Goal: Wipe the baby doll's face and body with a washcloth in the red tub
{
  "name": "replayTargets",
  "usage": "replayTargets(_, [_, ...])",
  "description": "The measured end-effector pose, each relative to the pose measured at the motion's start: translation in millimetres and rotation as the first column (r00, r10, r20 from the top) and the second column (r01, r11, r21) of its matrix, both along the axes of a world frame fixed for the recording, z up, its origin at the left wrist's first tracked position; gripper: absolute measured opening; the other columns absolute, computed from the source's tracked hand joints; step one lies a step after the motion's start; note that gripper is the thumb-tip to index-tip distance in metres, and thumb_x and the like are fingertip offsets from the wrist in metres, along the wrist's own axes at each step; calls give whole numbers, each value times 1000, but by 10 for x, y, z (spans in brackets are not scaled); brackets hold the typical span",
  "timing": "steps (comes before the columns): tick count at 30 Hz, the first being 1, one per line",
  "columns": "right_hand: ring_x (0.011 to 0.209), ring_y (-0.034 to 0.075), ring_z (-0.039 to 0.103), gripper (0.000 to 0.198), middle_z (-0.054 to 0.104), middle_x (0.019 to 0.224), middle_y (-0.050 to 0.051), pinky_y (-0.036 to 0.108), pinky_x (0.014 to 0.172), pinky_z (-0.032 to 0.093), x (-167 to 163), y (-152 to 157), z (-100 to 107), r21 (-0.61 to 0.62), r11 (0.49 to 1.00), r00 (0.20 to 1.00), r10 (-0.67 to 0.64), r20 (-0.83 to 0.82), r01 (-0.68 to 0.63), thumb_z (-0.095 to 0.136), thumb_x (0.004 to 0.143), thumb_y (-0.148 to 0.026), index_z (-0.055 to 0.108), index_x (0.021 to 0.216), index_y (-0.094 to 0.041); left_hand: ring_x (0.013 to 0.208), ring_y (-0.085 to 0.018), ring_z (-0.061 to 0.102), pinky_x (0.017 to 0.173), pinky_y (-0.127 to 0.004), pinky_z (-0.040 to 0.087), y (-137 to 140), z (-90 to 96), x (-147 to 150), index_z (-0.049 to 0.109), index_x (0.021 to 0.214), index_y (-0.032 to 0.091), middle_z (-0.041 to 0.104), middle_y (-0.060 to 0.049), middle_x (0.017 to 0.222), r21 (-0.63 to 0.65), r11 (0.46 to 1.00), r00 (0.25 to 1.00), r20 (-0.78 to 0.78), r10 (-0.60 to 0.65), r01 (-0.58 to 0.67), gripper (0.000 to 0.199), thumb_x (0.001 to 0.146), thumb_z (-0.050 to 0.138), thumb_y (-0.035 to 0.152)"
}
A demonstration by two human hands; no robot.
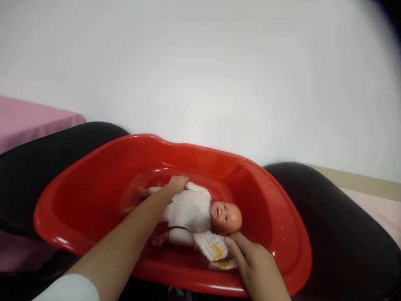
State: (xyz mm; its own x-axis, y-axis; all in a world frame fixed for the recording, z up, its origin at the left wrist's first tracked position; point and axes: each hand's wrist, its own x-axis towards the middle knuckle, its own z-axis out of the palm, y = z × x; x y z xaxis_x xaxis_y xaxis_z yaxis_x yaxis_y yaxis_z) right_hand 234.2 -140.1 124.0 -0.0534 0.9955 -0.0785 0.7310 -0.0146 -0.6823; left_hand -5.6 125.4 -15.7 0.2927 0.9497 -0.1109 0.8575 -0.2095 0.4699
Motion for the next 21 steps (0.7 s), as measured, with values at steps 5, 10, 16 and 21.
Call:
replayTargets(5, [64,18,61,47,66,68,4,24,60,45,56,-6,51,-51,994,962,-104,-251,94,53,84,-65,63,72,-20,91,-25,61,81,-34,44,-210,187,-166,66,99,18,62,-11,109,86,996,998,54,-24,19,30,73,72,32])
replayTargets(10, [70,21,65,48,71,84,7,29,61,51,-110,235,166,-204,905,457,-371,-808,374,64,80,-57,67,102,-14,85,-19,59,80,-29,44,-469,467,-28,67,89,16,67,-6,91,73,990,875,479,70,-119,15,77,59,13])
replayTargets(16, [74,18,65,37,69,84,5,29,65,52,-567,1058,252,-37,891,264,-172,-949,452,59,83,-52,61,92,-16,73,-18,58,71,-28,43,-535,551,336,64,81,15,66,-6,76,-64,959,743,620,254,-275,9,73,61,11])
replayTargets(21, [62,12,50,35,53,66,-3,24,60,43,-705,1785,-167,144,877,525,-135,-840,458,53,83,-53,52,72,-19,73,-14,56,69,-23,42,-587,419,306,62,80,15,64,-2,76,-94,965,649,723,236,-246,16,67,59,5])
